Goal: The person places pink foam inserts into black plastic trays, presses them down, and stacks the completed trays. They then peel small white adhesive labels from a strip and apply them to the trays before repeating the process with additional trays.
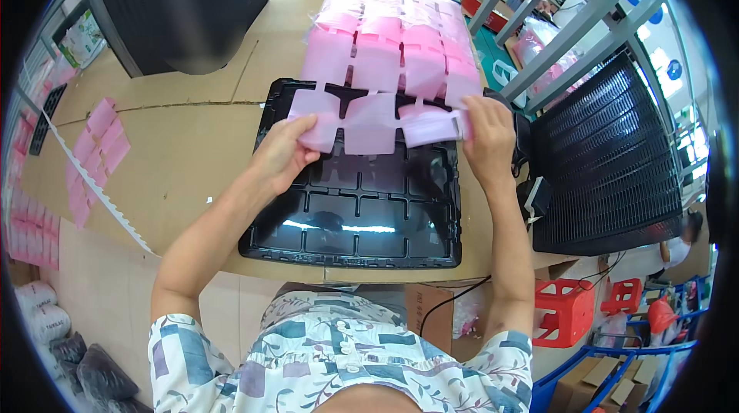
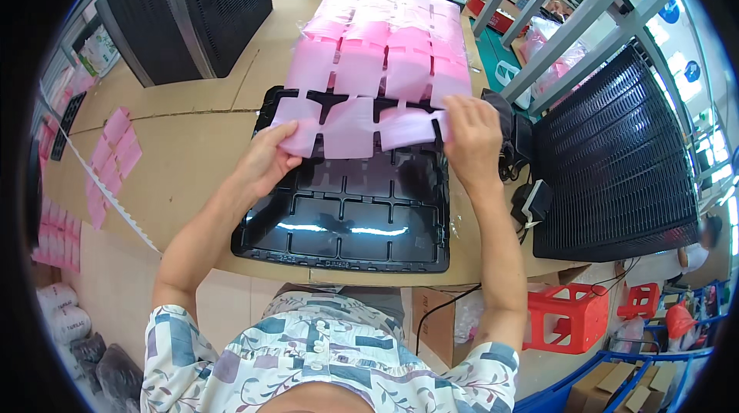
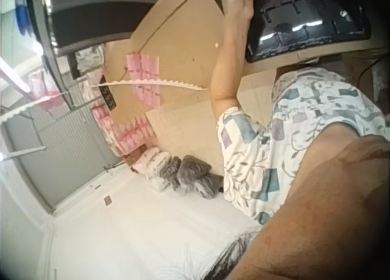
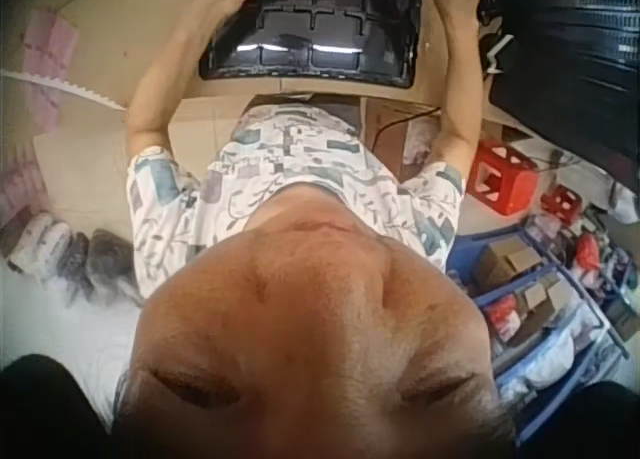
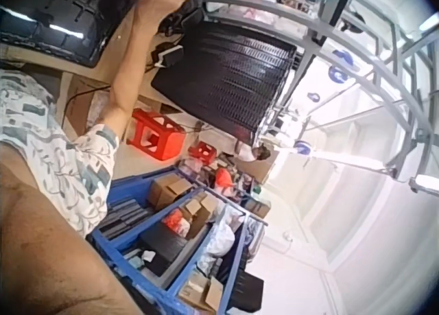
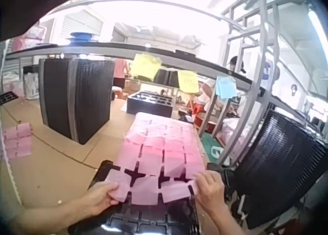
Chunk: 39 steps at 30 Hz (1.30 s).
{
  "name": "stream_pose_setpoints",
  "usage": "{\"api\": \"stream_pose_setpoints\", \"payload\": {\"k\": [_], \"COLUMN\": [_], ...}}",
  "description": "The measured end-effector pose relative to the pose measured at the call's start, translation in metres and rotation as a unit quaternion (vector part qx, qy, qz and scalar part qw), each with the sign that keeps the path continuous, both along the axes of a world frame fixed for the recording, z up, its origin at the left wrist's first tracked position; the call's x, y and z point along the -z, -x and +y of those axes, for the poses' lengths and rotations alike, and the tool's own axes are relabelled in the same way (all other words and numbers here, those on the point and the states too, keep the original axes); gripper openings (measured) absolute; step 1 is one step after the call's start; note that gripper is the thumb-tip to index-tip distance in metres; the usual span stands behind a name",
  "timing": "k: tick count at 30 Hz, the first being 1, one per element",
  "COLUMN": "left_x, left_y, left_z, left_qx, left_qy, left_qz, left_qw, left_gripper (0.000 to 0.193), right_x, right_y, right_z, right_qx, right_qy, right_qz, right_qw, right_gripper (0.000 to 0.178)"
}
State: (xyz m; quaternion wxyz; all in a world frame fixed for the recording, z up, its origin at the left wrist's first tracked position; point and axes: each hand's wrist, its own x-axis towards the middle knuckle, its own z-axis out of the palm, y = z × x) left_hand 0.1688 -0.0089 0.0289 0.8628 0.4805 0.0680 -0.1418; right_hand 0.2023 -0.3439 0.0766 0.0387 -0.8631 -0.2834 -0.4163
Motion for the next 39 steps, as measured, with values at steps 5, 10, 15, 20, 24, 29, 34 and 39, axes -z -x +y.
{"api": "stream_pose_setpoints", "payload": {"k": [5,10,15,20,24,29,34,39], "left_x": [-0.006,0.005,0.016,0.012,0.01,0.017,0.019,0.015], "left_y": [0.024,0.039,0.064,0.086,0.101,0.122,0.13,0.135], "left_z": [0.005,0.019,0.033,0.03,0.026,0.023,0.031,0.035], "left_qx": [-0.019,-0.039,-0.018,-0.049,-0.083,-0.095,-0.074,-0.095], "left_qy": [-0.064,-0.134,-0.171,-0.292,-0.387,-0.549,-0.578,-0.622], "left_qz": [-0.052,-0.093,-0.1,-0.1,-0.142,-0.178,-0.189,-0.214], "left_qw": [0.996,0.986,0.98,0.95,0.907,0.811,0.79,0.747], "left_gripper": [0.019,0.011,0.013,0.021,0.032,0.033,0.02,0.017], "right_x": [0.015,0.027,0.043,0.052,0.059,0.057,0.057,0.051], "right_y": [0.036,0.075,0.106,0.12,0.122,0.131,0.142,0.151], "right_z": [-0.004,-0.001,-0.021,-0.022,-0.014,-0.011,-0.005,0.02], "right_qx": [0.062,-0.148,-0.262,-0.174,0.01,0.085,0.148,0.217], "right_qy": [-0.183,-0.541,-0.664,-0.652,-0.566,-0.497,-0.433,-0.319], "right_qz": [0.179,0.488,0.535,0.536,0.499,0.514,0.48,0.39], "right_qw": [0.965,0.669,0.452,0.507,0.656,0.694,0.749,0.836], "right_gripper": [0.057,0.059,0.062,0.068,0.037,0.025,0.023,0.029]}}
